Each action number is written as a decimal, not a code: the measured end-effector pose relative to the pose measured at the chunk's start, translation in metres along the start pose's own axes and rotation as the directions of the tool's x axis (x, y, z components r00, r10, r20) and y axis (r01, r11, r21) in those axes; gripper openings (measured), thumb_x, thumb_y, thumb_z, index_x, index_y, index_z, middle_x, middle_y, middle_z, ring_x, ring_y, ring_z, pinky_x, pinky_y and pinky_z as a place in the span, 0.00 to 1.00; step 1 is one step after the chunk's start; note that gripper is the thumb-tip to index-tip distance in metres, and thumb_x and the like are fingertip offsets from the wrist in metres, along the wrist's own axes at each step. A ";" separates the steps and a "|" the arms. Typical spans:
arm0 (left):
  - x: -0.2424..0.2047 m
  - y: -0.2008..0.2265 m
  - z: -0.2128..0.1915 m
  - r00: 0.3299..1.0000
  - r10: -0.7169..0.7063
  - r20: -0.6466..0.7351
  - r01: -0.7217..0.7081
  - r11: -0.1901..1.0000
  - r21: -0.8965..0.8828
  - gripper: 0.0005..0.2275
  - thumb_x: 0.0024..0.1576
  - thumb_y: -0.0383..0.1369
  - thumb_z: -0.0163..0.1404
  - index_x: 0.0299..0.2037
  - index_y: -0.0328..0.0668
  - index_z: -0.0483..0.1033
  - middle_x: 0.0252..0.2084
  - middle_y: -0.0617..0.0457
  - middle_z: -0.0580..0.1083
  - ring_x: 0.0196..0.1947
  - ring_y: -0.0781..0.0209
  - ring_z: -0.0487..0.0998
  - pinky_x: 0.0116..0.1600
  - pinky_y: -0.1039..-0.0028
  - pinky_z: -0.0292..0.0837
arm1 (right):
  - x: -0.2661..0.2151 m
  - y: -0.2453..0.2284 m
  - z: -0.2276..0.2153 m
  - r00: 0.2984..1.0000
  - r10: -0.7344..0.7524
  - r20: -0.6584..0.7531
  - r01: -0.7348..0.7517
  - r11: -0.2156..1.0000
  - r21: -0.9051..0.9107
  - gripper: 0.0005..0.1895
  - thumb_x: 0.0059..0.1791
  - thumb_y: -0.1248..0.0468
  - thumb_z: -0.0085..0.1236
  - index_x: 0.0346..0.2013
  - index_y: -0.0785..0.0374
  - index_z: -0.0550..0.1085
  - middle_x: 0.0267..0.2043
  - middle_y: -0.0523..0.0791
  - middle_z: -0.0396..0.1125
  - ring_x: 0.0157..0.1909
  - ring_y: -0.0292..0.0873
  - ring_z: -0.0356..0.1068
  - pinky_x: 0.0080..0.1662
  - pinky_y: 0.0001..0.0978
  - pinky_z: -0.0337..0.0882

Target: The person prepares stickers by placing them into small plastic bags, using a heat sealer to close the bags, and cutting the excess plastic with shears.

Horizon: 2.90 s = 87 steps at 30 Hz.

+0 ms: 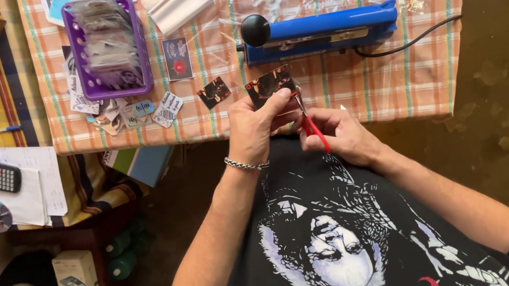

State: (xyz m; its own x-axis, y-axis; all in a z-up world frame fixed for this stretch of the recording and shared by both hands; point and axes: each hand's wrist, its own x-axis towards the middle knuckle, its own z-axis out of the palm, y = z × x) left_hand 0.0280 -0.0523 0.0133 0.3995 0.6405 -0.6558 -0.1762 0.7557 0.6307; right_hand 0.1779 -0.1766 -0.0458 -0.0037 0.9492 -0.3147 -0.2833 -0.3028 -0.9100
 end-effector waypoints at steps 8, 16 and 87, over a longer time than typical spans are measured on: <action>-0.005 -0.007 0.003 0.999 0.051 -0.003 -0.051 0.999 -0.010 0.10 0.51 0.25 0.65 0.36 0.25 0.78 0.31 0.31 0.80 0.29 0.46 0.85 0.32 0.64 0.85 | -0.006 -0.014 0.009 1.000 0.024 -0.010 -0.025 0.998 -0.051 0.18 0.47 0.54 0.67 0.45 0.62 0.79 0.28 0.46 0.75 0.33 0.33 0.71 0.39 0.27 0.73; -0.010 -0.006 0.004 0.998 0.063 0.024 -0.062 0.997 -0.053 0.09 0.52 0.24 0.64 0.36 0.24 0.78 0.33 0.30 0.80 0.32 0.45 0.85 0.37 0.63 0.86 | -0.008 -0.018 0.013 0.999 0.019 -0.030 -0.022 0.996 -0.084 0.15 0.47 0.54 0.67 0.42 0.60 0.80 0.26 0.46 0.75 0.32 0.31 0.69 0.37 0.25 0.71; -0.009 0.018 0.012 0.998 0.049 0.045 -0.051 0.997 0.058 0.07 0.51 0.25 0.64 0.32 0.26 0.80 0.26 0.39 0.79 0.27 0.54 0.84 0.30 0.63 0.85 | 0.001 -0.018 0.019 0.993 -0.046 -0.107 0.044 0.999 -0.020 0.09 0.49 0.61 0.66 0.39 0.65 0.79 0.19 0.47 0.73 0.26 0.31 0.70 0.33 0.21 0.72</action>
State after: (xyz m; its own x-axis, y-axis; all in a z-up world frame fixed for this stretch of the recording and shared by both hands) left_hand 0.0322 -0.0459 0.0357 0.4304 0.6698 -0.6051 -0.1437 0.7126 0.6867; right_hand 0.1650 -0.1683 -0.0248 0.1125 0.9474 -0.2996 -0.2640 -0.2622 -0.9282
